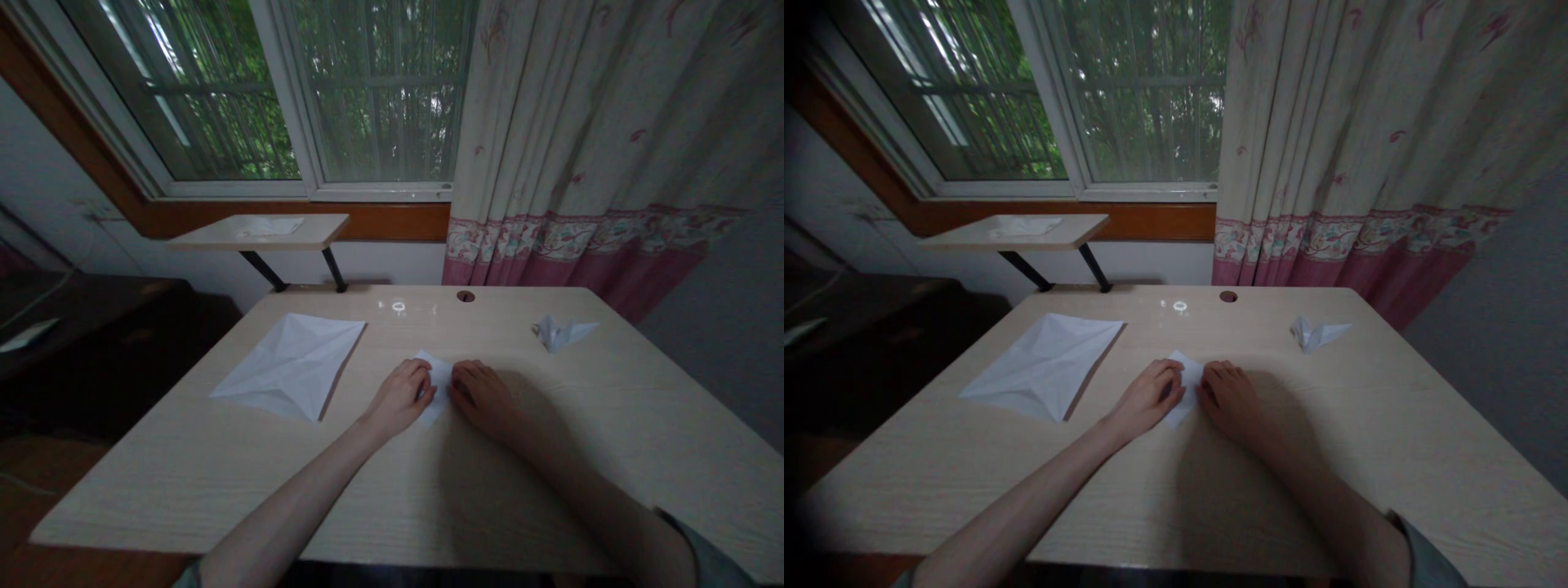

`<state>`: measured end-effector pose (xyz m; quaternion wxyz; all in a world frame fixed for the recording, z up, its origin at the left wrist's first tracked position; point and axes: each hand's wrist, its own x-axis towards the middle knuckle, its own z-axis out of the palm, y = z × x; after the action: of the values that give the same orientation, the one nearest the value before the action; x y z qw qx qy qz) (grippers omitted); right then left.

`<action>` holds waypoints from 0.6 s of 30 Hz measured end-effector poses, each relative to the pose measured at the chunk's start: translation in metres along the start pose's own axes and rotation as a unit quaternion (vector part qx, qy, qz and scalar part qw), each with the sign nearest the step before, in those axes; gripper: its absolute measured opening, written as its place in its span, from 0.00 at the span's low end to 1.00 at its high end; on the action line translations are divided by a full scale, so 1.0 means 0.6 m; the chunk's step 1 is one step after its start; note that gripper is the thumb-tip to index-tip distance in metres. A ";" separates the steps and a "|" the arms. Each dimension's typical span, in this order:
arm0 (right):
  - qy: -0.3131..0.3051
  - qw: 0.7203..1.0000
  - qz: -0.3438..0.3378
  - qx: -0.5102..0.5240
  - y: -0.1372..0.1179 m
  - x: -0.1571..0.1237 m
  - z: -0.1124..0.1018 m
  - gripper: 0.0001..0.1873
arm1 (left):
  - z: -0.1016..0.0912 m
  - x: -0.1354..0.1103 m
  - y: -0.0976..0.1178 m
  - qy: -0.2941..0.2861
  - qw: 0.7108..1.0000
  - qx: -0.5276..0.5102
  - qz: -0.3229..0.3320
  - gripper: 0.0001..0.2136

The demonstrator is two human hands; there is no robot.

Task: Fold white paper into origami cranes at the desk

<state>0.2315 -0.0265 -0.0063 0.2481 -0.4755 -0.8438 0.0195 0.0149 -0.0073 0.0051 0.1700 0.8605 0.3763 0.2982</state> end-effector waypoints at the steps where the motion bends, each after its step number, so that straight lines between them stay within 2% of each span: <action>1: 0.000 1.000 -0.001 0.000 0.002 -0.001 0.003 0.06 | 0.002 0.000 -0.001 0.006 1.000 0.003 -0.001 0.04; 6: 0.007 1.000 -0.004 -0.005 0.007 -0.005 0.010 0.06 | 0.007 -0.001 -0.003 0.024 1.000 0.007 -0.002 0.04; 18: 0.026 0.998 -0.005 -0.055 0.001 -0.003 0.012 0.07 | 0.012 0.002 0.001 0.012 0.999 0.037 -0.021 0.05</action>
<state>0.2293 -0.0262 -0.0137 0.2435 -0.4849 -0.8390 -0.0408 0.0205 -0.0074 0.0004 0.1401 0.8544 0.4072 0.2907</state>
